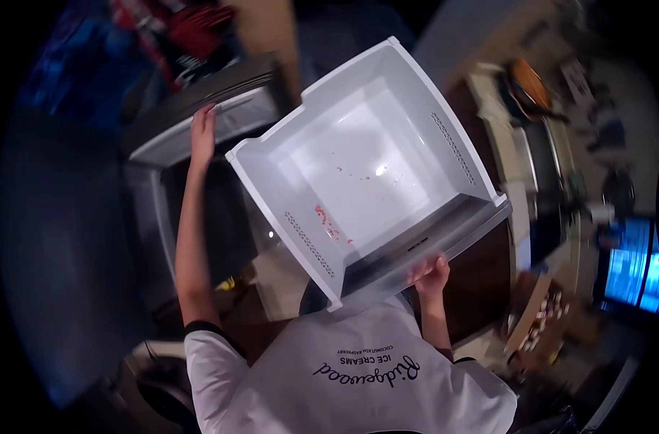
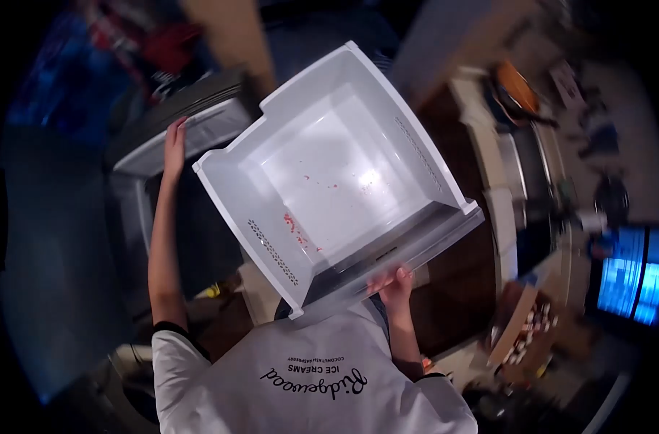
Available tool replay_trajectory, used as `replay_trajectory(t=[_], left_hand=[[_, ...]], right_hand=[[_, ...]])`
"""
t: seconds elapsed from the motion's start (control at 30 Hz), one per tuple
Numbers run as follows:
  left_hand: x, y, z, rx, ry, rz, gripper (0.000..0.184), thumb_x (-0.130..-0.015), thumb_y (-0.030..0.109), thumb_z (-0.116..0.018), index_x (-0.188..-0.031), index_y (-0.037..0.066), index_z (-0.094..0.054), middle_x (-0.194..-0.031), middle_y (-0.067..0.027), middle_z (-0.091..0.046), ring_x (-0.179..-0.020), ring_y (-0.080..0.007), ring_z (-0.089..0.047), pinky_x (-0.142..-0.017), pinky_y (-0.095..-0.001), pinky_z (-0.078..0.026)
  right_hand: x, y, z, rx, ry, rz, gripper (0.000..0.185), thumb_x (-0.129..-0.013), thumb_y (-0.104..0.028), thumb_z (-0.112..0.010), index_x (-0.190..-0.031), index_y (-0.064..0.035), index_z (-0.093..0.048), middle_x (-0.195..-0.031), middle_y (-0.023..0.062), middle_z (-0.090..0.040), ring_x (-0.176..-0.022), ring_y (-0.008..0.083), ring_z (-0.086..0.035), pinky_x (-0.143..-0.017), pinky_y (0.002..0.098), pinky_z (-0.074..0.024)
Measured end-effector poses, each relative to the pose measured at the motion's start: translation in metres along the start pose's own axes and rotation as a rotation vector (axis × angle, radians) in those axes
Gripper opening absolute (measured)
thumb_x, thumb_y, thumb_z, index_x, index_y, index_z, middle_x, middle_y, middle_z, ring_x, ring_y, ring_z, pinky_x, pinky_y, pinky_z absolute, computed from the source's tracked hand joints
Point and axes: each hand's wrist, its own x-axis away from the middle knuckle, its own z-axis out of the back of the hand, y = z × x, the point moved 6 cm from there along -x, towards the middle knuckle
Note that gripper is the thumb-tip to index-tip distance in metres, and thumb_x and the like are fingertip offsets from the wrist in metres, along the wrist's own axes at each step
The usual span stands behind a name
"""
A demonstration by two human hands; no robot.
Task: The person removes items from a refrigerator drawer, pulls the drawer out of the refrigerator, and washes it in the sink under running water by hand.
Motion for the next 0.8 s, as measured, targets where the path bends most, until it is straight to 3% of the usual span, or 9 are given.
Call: replay_trajectory(t=[0.07,0.1,0.17,0.27,0.3,0.33,0.4,0.53,0.8], left_hand=[[-0.022,0.031,-0.015,-0.411,-0.022,-0.287,0.029,-0.081,0.026,-0.042,-0.097,0.003,-0.051,-0.100,-0.0125,-0.049,-0.098,-0.0251,-0.043,-0.086,-0.0331,-0.029],[-0.025,0.047,-0.027,-0.385,-0.048,-0.325,0.029,-0.081,0.026,-0.042,-0.097,0.003,-0.051,-0.100,-0.0125,-0.049,-0.098,-0.0251,-0.043,-0.086,-0.0331,-0.029],[-0.035,0.086,-0.061,-0.834,0.322,-0.339,0.029,-0.080,0.027,-0.042,-0.094,0.004,-0.051,-0.098,-0.0131,-0.048,-0.094,-0.0275,-0.044,-0.084,-0.0348,-0.030],[-0.059,0.094,-0.104,-0.817,0.166,-0.483,0.036,-0.080,0.034,-0.039,-0.095,0.004,-0.052,-0.100,-0.0139,-0.050,-0.099,-0.0243,-0.043,-0.088,-0.0385,-0.028],[-0.080,0.071,-0.120,-0.877,-0.046,-0.287,0.037,-0.081,0.035,-0.035,-0.095,0.006,-0.054,-0.092,-0.0131,-0.055,-0.093,-0.0235,-0.049,-0.089,-0.0420,-0.026],[-0.090,0.075,-0.121,-0.880,-0.048,-0.308,0.037,-0.081,0.035,-0.035,-0.095,0.006,-0.054,-0.092,-0.0131,-0.055,-0.093,-0.0235,-0.049,-0.089,-0.0420,-0.026],[-0.094,0.062,-0.136,-1.080,-0.251,-0.008,0.036,-0.080,0.033,-0.035,-0.092,0.006,-0.056,-0.082,-0.0113,-0.059,-0.084,-0.0230,-0.054,-0.091,-0.0431,-0.024],[-0.066,0.070,-0.127,-1.089,0.000,-0.358,0.033,-0.076,0.031,-0.039,-0.083,0.006,-0.059,-0.080,-0.0102,-0.059,-0.079,-0.0224,-0.055,-0.092,-0.0416,-0.022],[0.056,0.119,-0.100,-1.175,0.025,-0.274,0.030,-0.077,0.028,-0.042,-0.076,0.001,-0.056,-0.076,-0.0115,-0.056,-0.076,-0.0257,-0.053,-0.089,-0.0394,-0.029]], right_hand=[[0.029,0.001,-0.004,-0.026,0.120,0.097,0.024,-0.079,-0.030,-0.044,-0.069,-0.0087,-0.046,-0.051,0.0054,-0.048,-0.042,0.0198,-0.050,-0.042,0.0331,-0.0436],[0.044,-0.007,0.000,-0.048,0.237,0.145,0.022,-0.079,-0.029,-0.044,-0.069,-0.0097,-0.046,-0.051,0.0036,-0.047,-0.041,0.0177,-0.049,-0.039,0.0316,-0.0433],[0.066,-0.033,0.021,-0.035,0.404,0.243,0.021,-0.079,-0.029,-0.044,-0.070,-0.0106,-0.046,-0.050,0.0020,-0.045,-0.040,0.0159,-0.048,-0.038,0.0305,-0.0425],[0.090,-0.051,0.053,-0.180,0.583,0.399,0.028,-0.078,-0.030,-0.043,-0.060,-0.0091,-0.043,-0.047,0.0044,-0.045,-0.038,0.0174,-0.046,-0.037,0.0315,-0.0422],[0.095,-0.063,0.059,-0.133,0.568,0.453,0.028,-0.079,-0.030,-0.043,-0.061,-0.0085,-0.043,-0.047,0.0046,-0.045,-0.038,0.0174,-0.046,-0.037,0.0311,-0.0421],[0.097,-0.074,0.065,-0.083,0.552,0.508,0.029,-0.079,-0.030,-0.042,-0.061,-0.0080,-0.043,-0.047,0.0049,-0.045,-0.038,0.0175,-0.046,-0.036,0.0307,-0.0421],[0.102,-0.092,0.080,-0.117,0.624,0.535,0.029,-0.079,-0.030,-0.042,-0.061,-0.0072,-0.044,-0.048,0.0057,-0.046,-0.038,0.0179,-0.047,-0.037,0.0306,-0.0427],[0.112,-0.129,0.116,-0.138,0.608,0.582,0.031,-0.080,-0.029,-0.041,-0.060,-0.0057,-0.045,-0.049,0.0081,-0.049,-0.039,0.0188,-0.049,-0.040,0.0310,-0.0450],[0.088,-0.197,0.180,-0.148,0.626,0.610,0.029,-0.082,-0.026,-0.040,-0.062,-0.0062,-0.047,-0.050,0.0089,-0.050,-0.044,0.0199,-0.051,-0.041,0.0321,-0.0463]])
